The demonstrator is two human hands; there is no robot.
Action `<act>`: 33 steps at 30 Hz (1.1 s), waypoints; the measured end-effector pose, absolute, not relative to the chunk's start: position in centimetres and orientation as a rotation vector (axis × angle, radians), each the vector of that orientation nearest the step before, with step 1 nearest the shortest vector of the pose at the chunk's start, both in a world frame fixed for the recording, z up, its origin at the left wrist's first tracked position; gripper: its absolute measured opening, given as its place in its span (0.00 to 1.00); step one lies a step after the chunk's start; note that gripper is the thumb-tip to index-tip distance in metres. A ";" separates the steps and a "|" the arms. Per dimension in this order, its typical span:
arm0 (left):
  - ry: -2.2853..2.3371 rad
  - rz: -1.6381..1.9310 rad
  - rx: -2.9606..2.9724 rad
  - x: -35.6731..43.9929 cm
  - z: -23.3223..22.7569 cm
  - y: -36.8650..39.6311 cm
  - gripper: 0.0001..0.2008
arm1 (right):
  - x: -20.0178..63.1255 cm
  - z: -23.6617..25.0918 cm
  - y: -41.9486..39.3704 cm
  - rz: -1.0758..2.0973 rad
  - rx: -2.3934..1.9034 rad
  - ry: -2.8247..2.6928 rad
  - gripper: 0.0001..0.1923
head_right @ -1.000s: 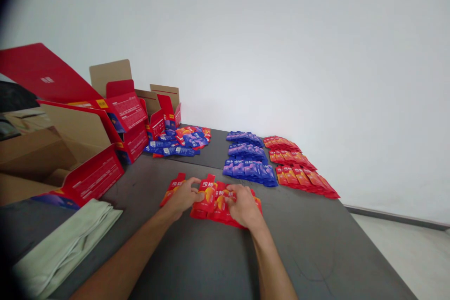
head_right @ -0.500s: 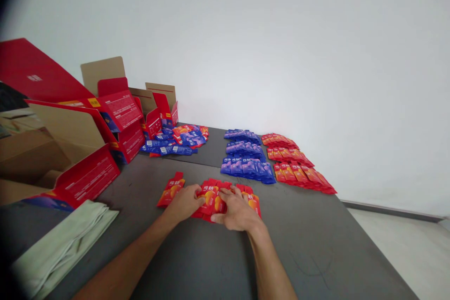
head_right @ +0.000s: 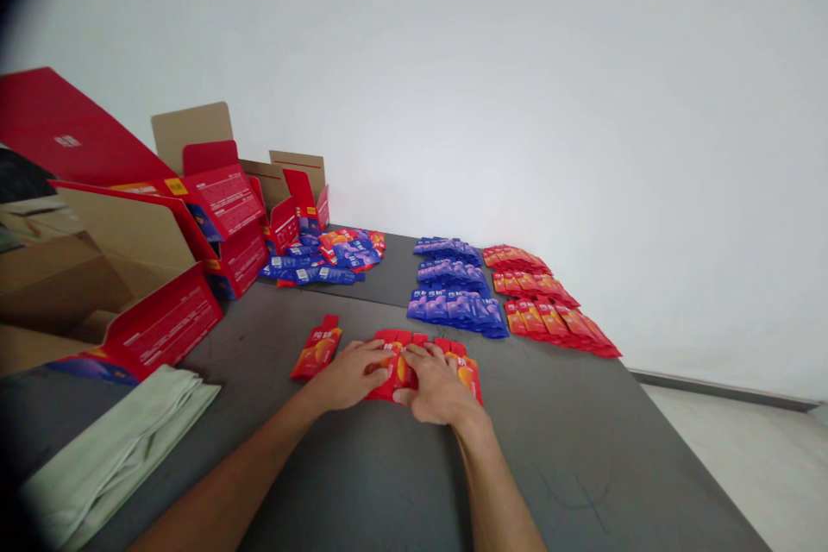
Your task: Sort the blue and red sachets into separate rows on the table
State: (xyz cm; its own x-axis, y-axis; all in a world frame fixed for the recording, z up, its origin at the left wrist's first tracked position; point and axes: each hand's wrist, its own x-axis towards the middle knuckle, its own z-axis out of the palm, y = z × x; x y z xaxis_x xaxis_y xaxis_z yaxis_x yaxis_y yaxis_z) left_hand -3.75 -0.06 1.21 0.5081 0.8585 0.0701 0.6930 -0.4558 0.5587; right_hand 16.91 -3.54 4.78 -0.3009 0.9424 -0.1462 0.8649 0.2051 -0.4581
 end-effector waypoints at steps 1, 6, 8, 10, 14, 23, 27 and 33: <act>1.266 0.474 2.288 -3.8 1.2 -0.1 0.23 | 16.9 4.7 -3.5 0.701 -1.755 -2.304 0.39; 1.304 0.436 2.296 -3.6 1.2 -0.2 0.24 | 17.0 4.6 -3.5 0.672 -1.735 -2.313 0.39; 1.320 0.433 2.300 -3.5 1.2 -0.3 0.24 | 16.9 4.8 -3.6 0.636 -1.695 -2.312 0.38; 1.352 0.442 2.298 -3.4 1.3 -0.5 0.24 | 16.8 4.9 -3.6 0.588 -1.656 -2.289 0.36; 1.425 0.483 2.295 -3.2 1.7 -0.7 0.24 | 16.1 5.1 -3.4 0.460 -1.614 -2.177 0.27; 1.850 0.483 2.283 -4.8 1.7 0.6 0.20 | 13.6 3.7 -2.4 0.213 -1.617 -1.875 0.15; 2.011 0.385 2.215 -5.3 1.0 1.0 0.20 | 11.6 3.3 -3.3 0.228 -1.500 -1.941 0.15; 2.091 0.365 2.085 -5.5 0.7 1.1 0.20 | 10.4 2.9 -3.7 0.276 -1.383 -1.954 0.17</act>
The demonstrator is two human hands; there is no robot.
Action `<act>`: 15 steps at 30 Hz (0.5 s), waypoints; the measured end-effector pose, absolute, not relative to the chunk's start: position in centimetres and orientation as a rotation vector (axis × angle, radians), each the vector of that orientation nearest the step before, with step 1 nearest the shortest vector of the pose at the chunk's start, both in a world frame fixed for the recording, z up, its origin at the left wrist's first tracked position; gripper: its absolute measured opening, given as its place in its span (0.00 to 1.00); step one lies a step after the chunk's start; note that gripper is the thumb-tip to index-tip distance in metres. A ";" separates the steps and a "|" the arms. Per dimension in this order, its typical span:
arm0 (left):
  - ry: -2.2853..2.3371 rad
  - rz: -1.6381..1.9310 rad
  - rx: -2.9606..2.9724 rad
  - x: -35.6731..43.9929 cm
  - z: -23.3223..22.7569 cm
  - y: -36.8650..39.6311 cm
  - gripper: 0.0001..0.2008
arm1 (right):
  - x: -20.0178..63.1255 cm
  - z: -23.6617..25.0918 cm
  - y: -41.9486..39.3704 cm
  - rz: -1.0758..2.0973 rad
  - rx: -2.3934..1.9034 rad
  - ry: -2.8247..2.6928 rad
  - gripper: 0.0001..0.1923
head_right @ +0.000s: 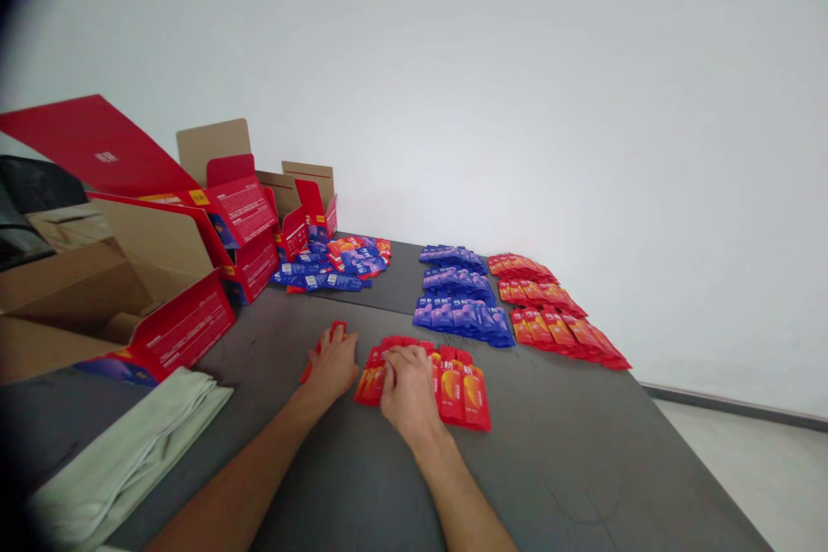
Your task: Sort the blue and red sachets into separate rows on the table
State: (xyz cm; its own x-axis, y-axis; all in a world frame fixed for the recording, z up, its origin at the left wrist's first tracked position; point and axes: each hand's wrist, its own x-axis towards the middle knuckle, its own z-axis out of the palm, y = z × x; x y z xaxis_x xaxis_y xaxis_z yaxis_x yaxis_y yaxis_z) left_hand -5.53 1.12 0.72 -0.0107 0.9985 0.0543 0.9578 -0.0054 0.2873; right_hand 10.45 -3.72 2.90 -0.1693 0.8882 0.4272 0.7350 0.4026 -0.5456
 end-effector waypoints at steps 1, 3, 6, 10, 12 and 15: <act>2.081 0.398 2.086 -5.6 0.8 1.2 0.21 | 10.5 2.8 -3.7 0.283 -1.382 -1.948 0.17; 2.062 0.491 2.082 -5.9 0.9 1.5 0.22 | 10.6 2.8 -3.6 0.291 -1.380 -1.939 0.17; 2.048 0.667 2.030 -6.2 1.5 2.1 0.27 | 10.7 2.9 -3.6 0.302 -1.365 -1.924 0.16; 1.909 0.988 2.034 -5.5 2.5 2.1 0.36 | 10.6 3.1 -3.6 0.353 -1.361 -1.831 0.15; 1.759 1.138 2.062 -4.7 3.0 1.4 0.38 | 10.5 3.2 -3.5 0.425 -1.380 -1.736 0.16; 1.541 1.269 2.073 -3.2 3.5 0.1 0.37 | 10.7 3.2 -3.2 0.611 -1.356 -1.585 0.17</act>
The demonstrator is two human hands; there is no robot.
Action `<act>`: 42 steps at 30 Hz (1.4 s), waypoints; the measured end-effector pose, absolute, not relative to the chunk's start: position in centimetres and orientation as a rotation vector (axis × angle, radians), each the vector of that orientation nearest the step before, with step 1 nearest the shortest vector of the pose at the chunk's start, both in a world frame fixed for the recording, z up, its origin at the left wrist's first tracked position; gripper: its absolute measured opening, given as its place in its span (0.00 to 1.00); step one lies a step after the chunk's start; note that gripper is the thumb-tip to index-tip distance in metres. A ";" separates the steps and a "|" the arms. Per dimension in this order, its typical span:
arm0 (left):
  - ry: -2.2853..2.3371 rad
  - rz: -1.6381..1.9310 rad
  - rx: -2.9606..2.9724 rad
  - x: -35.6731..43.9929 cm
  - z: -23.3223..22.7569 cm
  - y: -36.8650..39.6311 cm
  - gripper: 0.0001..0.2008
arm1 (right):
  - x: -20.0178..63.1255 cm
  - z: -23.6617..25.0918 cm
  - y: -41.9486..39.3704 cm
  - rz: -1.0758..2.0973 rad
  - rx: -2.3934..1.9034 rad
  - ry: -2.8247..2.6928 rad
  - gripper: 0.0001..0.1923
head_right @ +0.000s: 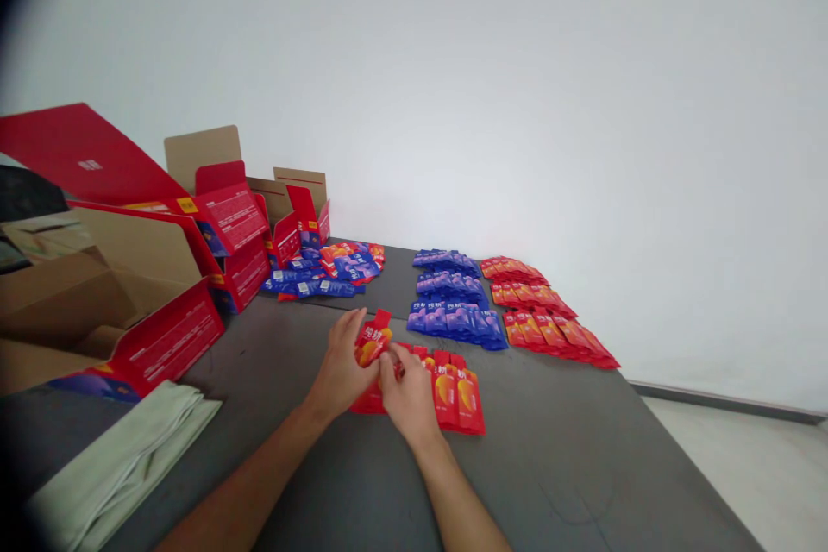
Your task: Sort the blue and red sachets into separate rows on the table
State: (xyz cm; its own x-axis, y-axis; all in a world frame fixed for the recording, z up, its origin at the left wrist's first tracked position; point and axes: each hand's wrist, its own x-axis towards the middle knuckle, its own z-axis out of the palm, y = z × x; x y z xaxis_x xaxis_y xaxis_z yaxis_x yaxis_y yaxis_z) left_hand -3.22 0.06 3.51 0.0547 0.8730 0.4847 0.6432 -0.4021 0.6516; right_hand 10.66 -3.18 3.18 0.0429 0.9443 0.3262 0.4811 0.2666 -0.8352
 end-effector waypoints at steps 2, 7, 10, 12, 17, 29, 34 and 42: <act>1.434 1.309 2.054 -2.5 3.6 -0.7 0.35 | 10.9 3.2 -2.9 0.728 -1.320 -1.501 0.17; 1.235 1.312 1.816 -2.3 3.4 -0.5 0.38 | 11.8 3.1 -2.6 0.862 -1.300 -1.374 0.19; 1.169 1.257 1.581 -3.0 3.7 0.3 0.23 | 11.9 3.1 -2.8 0.871 -1.299 -1.418 0.18; 1.132 1.207 1.491 -3.5 4.0 0.6 0.17 | 11.7 3.1 -3.0 0.882 -1.282 -1.484 0.18; 1.076 1.235 1.267 -3.7 4.0 0.6 0.22 | 10.9 3.6 -3.4 0.924 -1.225 -1.554 0.18; 1.064 1.408 0.954 -4.2 4.1 1.0 0.20 | 10.8 4.0 -4.2 1.105 -1.249 -1.741 0.19; 1.018 1.400 0.935 -4.2 4.3 0.9 0.21 | 11.1 3.8 -3.9 1.075 -1.216 -1.699 0.17; 0.868 1.023 1.185 -4.3 4.6 0.2 0.18 | 11.5 3.9 -3.4 1.022 -1.258 -1.472 0.18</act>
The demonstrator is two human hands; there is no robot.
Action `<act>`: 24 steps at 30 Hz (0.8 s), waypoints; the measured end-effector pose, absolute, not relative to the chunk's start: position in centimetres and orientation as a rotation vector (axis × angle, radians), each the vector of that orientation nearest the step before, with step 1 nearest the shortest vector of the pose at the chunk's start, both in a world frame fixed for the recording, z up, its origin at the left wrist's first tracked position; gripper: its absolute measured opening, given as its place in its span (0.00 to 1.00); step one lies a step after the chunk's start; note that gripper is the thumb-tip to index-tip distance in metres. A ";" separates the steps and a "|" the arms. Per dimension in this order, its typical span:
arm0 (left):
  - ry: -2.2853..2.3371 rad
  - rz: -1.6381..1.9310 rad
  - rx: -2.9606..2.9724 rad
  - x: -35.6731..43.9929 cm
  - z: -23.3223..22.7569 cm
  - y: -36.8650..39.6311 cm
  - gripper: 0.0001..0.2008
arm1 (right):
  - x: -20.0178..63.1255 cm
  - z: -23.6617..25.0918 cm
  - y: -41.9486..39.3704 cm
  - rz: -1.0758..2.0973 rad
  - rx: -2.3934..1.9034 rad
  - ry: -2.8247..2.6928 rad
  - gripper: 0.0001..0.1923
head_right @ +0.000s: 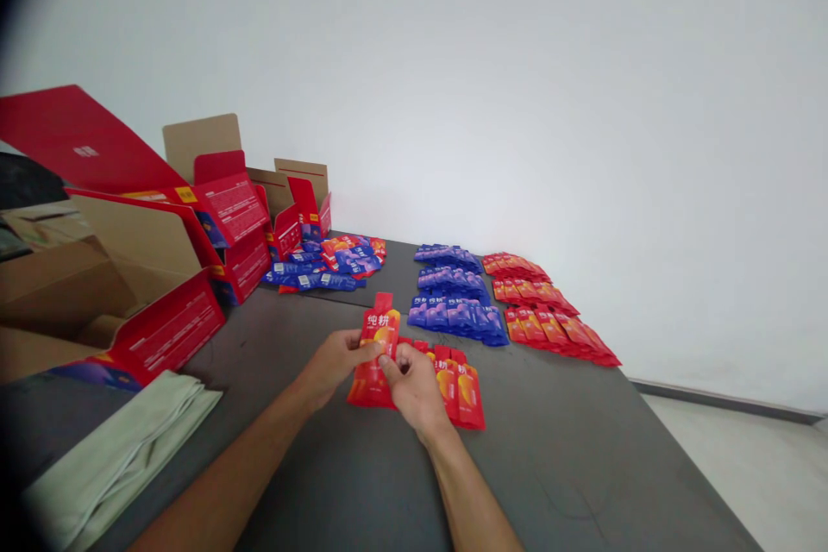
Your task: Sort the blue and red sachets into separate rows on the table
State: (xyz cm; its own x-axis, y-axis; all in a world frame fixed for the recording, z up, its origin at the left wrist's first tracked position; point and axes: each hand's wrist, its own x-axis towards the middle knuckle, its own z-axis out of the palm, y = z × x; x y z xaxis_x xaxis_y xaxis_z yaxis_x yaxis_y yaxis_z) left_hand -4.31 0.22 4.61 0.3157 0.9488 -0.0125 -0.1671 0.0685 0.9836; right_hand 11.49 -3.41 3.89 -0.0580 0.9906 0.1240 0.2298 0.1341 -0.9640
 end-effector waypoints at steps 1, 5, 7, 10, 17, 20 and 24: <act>0.860 1.030 1.198 -4.2 4.4 0.2 0.18 | 11.4 3.9 -3.5 1.040 -1.254 -1.447 0.18; 0.854 1.078 1.197 -3.9 3.9 0.3 0.17 | 11.0 4.1 -3.8 1.147 -1.201 -1.338 0.18; 0.840 1.054 1.181 -3.8 3.7 0.2 0.18 | 10.9 4.0 -3.9 1.213 -1.160 -1.267 0.18; 0.853 1.011 1.180 -3.5 3.6 0.1 0.18 | 11.2 3.8 -3.7 1.292 -1.119 -1.169 0.17; 0.961 1.012 1.161 -3.4 3.2 0.1 0.17 | 12.0 4.6 -3.6 1.308 -1.212 -1.226 0.18; 0.917 0.975 1.164 -3.3 3.1 0.1 0.17 | 12.8 5.4 -3.8 1.220 -1.266 -1.309 0.20; 0.866 0.964 1.109 -2.1 3.5 1.0 0.20 | 14.8 6.4 -4.1 1.216 -1.355 -1.366 0.23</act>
State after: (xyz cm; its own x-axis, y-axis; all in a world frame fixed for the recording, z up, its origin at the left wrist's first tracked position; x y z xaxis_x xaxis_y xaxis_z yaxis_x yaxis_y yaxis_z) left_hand -2.12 1.05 3.45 0.3451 0.9345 -0.0868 -0.1854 0.1585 0.9698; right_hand 14.84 -4.06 6.36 -0.0642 0.9957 -0.0674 0.1823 -0.0547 -0.9817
